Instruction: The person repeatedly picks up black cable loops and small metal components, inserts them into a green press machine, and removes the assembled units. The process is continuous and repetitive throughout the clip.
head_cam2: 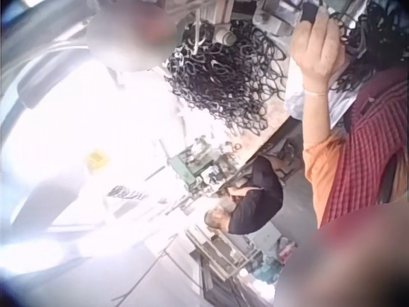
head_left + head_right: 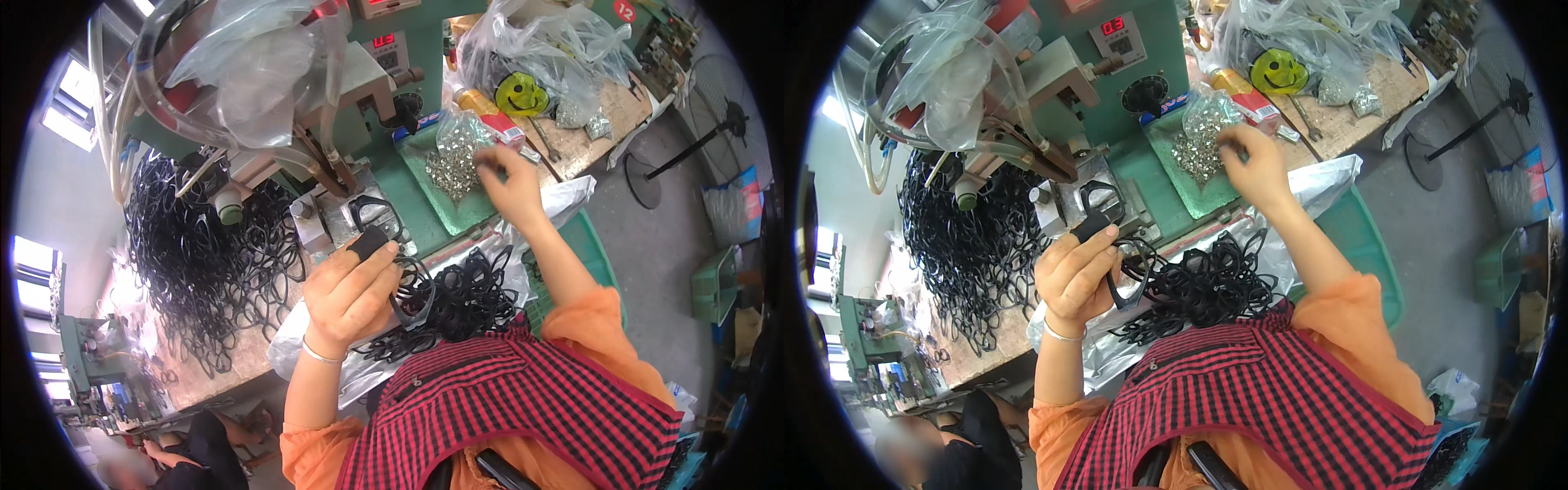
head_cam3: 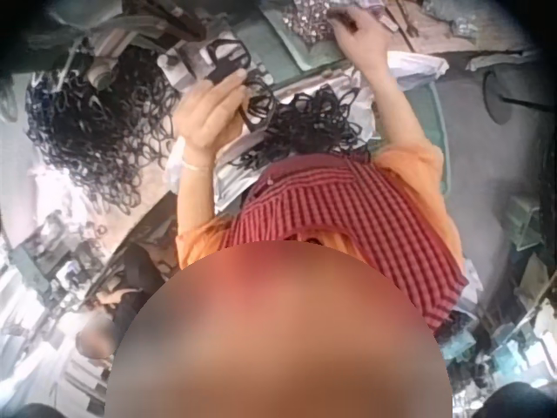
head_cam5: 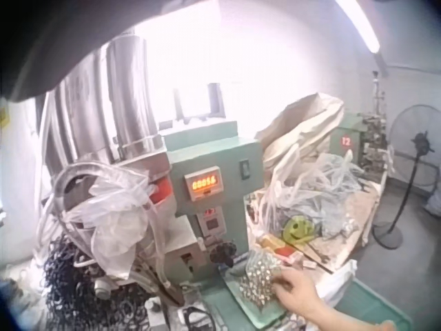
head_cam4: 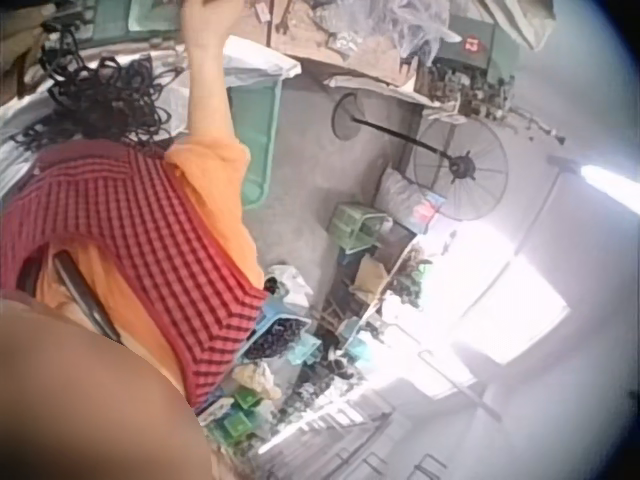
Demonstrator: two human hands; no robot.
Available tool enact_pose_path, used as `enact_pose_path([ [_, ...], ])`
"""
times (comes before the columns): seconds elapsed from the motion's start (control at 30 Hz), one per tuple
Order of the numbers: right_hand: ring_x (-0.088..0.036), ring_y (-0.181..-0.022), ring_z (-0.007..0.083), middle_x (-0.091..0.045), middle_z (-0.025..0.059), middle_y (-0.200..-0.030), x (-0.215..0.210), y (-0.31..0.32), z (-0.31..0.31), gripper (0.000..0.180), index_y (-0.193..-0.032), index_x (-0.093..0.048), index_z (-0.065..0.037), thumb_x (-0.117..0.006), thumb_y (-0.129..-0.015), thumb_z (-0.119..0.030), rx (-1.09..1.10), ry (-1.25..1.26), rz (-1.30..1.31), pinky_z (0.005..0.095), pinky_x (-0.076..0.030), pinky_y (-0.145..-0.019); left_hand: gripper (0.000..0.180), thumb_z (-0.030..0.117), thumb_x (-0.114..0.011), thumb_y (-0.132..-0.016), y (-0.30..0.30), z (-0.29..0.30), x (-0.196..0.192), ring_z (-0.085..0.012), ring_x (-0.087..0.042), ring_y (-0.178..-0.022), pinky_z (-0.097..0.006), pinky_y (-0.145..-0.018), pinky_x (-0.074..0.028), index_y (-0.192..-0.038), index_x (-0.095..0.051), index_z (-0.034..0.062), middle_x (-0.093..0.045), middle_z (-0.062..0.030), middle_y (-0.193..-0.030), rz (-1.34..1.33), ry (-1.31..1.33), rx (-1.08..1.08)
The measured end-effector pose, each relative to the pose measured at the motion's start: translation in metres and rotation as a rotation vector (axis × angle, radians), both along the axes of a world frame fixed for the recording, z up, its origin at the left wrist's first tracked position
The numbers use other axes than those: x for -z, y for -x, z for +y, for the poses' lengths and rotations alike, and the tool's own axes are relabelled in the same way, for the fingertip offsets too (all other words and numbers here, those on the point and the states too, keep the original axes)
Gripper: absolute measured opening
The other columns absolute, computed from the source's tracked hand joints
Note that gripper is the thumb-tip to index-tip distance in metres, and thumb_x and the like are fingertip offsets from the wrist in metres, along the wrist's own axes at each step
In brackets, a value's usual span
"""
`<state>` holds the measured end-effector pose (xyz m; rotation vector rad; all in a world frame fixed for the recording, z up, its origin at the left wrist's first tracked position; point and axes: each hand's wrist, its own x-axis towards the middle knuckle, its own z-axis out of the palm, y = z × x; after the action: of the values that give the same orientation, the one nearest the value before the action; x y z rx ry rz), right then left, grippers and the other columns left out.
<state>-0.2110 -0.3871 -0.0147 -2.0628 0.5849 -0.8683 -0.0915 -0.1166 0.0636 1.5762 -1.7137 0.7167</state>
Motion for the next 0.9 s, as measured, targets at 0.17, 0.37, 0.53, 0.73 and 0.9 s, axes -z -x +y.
enact_pose_path([
  [0.17, -0.061, -0.094, 0.0304, -0.064, 0.0079, -0.089, 0.004, 0.019, 0.027, 0.012, -0.088, -0.073, -0.010, -0.075, -0.077, -0.008, -0.033, 0.306, 0.200, 0.0396, -0.049, -0.085, 0.027, 0.001, -0.073, -0.066, 0.000, 0.000, 0.011, -0.0232, -0.062, -0.078, -0.035, -0.070, -0.059, -0.092, -0.069, 0.0072, -0.075, -0.0059, -0.101, 0.027, 0.034, -0.004],
  [0.37, -0.062, -0.093, 0.0305, -0.064, 0.0083, -0.088, 0.007, -0.009, 0.019, 0.009, -0.084, -0.072, -0.010, -0.074, -0.075, -0.010, -0.032, 0.525, 0.270, 0.0426, -0.051, -0.080, 0.031, -0.004, -0.073, -0.065, 0.010, 0.001, 0.017, -0.0269, -0.063, -0.079, -0.040, -0.078, -0.059, -0.094, -0.069, 0.0042, -0.073, -0.0112, -0.106, 0.138, 0.060, -0.009],
  [0.53, -0.067, -0.091, 0.0347, -0.071, 0.0139, -0.097, 0.011, -0.005, 0.016, 0.012, -0.096, -0.071, -0.004, -0.068, -0.084, -0.008, 0.076, 0.325, 0.152, 0.0423, -0.052, -0.081, 0.044, -0.002, -0.078, -0.067, 0.060, 0.033, 0.060, -0.0363, -0.069, -0.098, -0.041, -0.079, -0.056, -0.109, -0.066, 0.0058, -0.068, -0.0168, -0.123, 0.436, 0.132, -0.215],
  [0.73, -0.069, -0.089, 0.0285, -0.073, 0.0136, -0.096, 0.015, 0.007, 0.008, 0.014, -0.101, -0.073, -0.001, -0.067, -0.090, -0.004, 0.048, 0.308, 0.008, 0.0366, -0.053, -0.083, 0.023, -0.007, -0.063, -0.088, 0.004, 0.124, 0.030, -0.0229, -0.066, -0.100, -0.032, -0.089, -0.052, -0.111, -0.064, -0.0030, -0.069, -0.0107, -0.112, 0.616, 0.599, -0.804],
  [0.9, -0.068, -0.088, 0.0255, -0.072, 0.0099, -0.094, 0.001, -0.011, 0.027, 0.013, -0.098, -0.074, -0.004, -0.070, -0.086, -0.005, -0.009, 0.292, 0.017, 0.0340, -0.052, -0.080, 0.005, 0.003, -0.071, -0.088, -0.054, 0.149, -0.004, -0.0188, -0.063, -0.094, -0.030, -0.085, -0.049, -0.094, -0.071, 0.0019, -0.070, -0.0072, -0.100, 0.558, 0.192, -0.879],
])
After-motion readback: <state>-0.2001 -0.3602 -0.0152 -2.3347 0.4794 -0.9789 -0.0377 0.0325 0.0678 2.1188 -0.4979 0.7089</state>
